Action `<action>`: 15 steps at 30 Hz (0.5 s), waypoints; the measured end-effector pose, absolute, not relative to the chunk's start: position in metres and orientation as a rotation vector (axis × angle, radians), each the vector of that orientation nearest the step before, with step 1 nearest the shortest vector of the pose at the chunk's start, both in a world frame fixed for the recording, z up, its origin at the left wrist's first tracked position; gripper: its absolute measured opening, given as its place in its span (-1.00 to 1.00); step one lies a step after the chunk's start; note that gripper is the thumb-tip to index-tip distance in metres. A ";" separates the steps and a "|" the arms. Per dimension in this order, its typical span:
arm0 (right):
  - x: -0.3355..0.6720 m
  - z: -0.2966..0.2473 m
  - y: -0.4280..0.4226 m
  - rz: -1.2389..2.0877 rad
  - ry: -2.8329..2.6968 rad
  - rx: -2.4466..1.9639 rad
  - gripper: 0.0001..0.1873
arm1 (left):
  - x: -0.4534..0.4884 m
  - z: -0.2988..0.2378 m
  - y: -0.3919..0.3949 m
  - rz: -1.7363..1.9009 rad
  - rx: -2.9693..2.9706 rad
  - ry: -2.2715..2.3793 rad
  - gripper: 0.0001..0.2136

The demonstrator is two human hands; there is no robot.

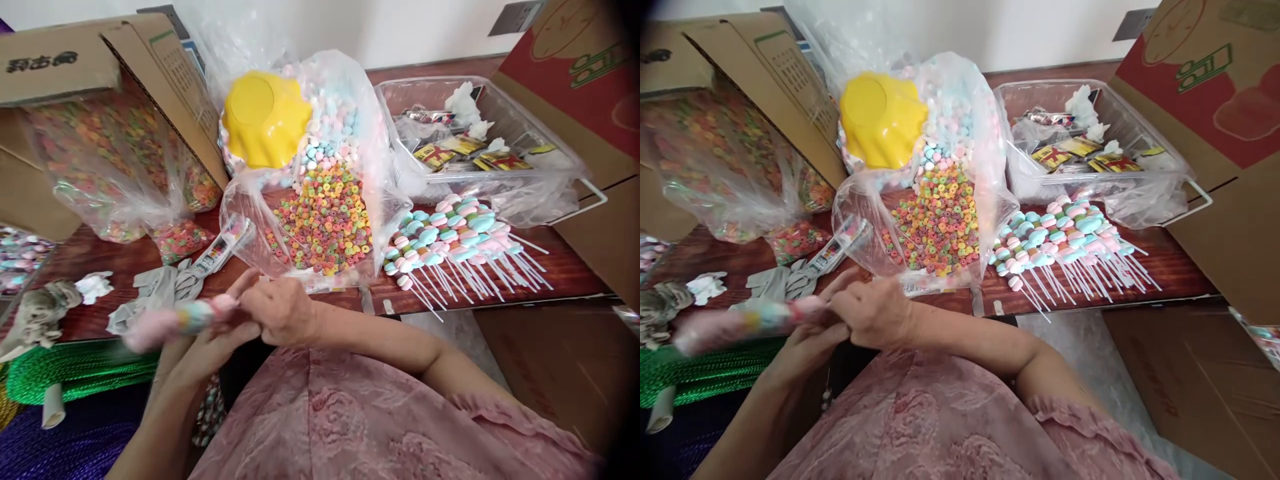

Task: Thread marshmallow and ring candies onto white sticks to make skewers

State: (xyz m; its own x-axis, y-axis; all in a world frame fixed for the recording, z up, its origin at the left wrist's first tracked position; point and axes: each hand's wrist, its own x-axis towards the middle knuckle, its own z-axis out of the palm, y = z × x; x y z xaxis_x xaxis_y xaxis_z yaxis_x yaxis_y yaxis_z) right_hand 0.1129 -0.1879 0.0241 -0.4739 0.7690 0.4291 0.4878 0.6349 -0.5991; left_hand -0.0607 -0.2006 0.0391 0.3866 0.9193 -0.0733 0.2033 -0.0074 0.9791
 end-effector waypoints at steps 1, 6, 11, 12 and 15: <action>0.106 0.026 -0.189 0.462 -2.258 -0.906 -0.88 | -0.073 0.037 -0.207 0.729 1.476 1.084 -0.41; 0.069 0.019 -0.201 0.311 -2.684 -0.605 -0.73 | -0.132 0.033 -0.227 0.432 1.529 1.408 -0.58; 0.057 0.016 -0.209 0.420 -2.869 -0.560 -0.71 | -0.166 0.030 -0.246 0.171 1.515 1.461 -0.48; 0.063 0.019 -0.210 0.411 -2.870 -0.547 -0.72 | -0.177 0.024 -0.252 0.126 1.485 1.489 -0.48; 0.101 0.025 -0.213 0.429 -2.808 -0.629 -0.76 | -0.218 -0.002 -0.272 -0.131 1.334 1.616 -0.50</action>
State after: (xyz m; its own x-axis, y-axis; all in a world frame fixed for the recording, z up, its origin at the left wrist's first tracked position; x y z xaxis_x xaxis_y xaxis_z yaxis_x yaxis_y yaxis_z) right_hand 0.1009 -0.2133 0.0247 -0.8809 0.4458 0.1589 0.3780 0.8647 -0.3306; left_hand -0.2185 -0.2719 -0.0021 0.1030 0.6818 -0.7243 0.7895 0.3869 0.4764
